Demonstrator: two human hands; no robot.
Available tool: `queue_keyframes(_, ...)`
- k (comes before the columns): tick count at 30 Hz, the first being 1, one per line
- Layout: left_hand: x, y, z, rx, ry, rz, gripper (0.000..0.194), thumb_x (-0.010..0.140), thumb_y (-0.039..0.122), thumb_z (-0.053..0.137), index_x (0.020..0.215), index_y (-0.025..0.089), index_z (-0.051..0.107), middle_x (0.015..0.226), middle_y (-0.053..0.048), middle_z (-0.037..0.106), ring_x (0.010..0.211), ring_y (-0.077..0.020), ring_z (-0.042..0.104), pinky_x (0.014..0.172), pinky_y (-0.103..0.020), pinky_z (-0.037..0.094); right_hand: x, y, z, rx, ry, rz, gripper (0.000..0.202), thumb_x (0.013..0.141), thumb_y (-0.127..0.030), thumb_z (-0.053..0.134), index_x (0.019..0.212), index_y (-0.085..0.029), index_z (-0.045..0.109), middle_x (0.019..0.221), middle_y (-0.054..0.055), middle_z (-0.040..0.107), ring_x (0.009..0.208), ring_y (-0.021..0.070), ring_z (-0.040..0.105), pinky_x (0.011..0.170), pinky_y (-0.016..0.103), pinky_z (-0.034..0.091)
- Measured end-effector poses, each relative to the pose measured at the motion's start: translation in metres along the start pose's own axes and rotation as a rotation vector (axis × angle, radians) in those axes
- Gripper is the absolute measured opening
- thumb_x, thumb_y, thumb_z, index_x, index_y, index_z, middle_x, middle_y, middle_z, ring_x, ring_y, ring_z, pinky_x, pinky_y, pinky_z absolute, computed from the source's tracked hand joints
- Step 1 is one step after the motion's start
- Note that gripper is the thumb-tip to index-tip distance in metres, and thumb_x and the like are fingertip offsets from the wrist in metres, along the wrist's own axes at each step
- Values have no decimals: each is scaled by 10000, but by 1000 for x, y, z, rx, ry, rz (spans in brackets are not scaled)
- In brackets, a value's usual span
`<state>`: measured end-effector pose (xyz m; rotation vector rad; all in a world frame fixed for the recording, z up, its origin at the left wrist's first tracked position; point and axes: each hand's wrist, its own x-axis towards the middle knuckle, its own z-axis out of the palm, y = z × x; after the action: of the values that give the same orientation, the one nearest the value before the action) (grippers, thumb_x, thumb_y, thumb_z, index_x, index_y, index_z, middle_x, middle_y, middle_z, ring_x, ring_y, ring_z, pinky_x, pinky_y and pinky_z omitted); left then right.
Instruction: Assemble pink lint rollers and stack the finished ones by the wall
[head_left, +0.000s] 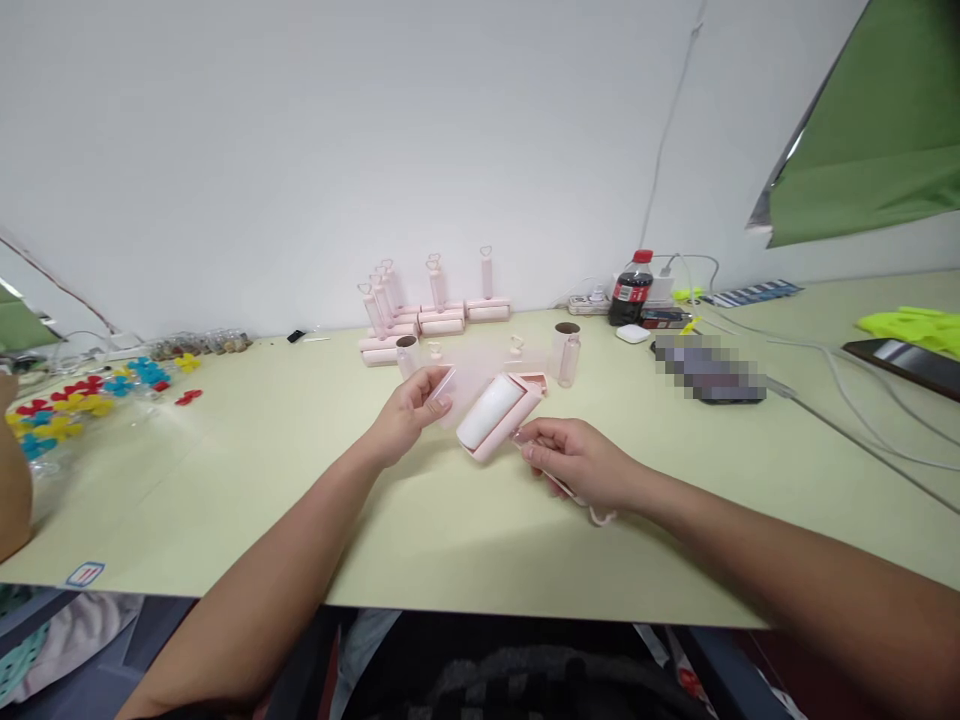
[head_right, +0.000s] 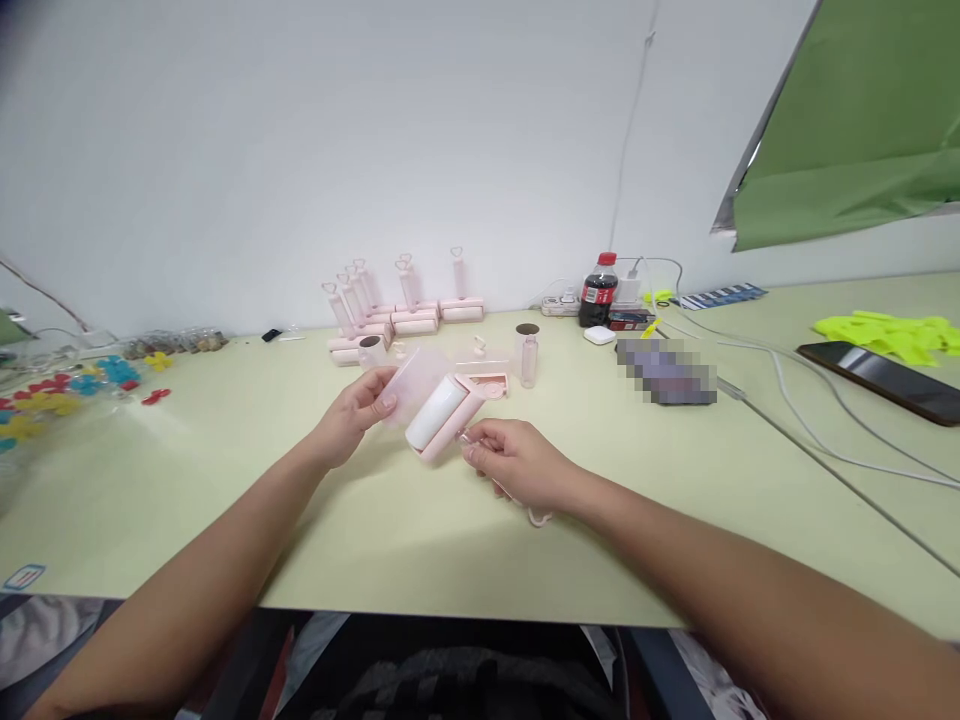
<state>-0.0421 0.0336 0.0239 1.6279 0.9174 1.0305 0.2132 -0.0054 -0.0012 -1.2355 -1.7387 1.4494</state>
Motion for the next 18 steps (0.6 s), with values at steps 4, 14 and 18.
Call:
queue_keyframes(4,-1,-3,2,8,-56,40,514,831,447,680,1259,196,547,1268,-105,594,1145,-257,545,905,-338,450,0,-1,1,18,-1,-24,276,833,-437,629,926,-177,624,679,-20,565,443,67,435,460,239,442)
queue_keyframes(14,-2,-13,8,64,-211,96,491,851,433,658,1270,198,553,1307,-123,564,1137,-269,561,895,-355,475,-2,2,3,27,-1,-26,238,854,-406,613,908,-175,607,664,-30,562,417,51,434,405,200,405)
queue_keyframes(18,-5,-17,15,230,-242,106,478,878,455,611,1284,211,548,1265,-112,588,1096,-247,582,894,-360,487,-1,3,4,58,-23,15,264,842,-439,625,829,-180,576,645,-28,577,376,55,450,327,185,325)
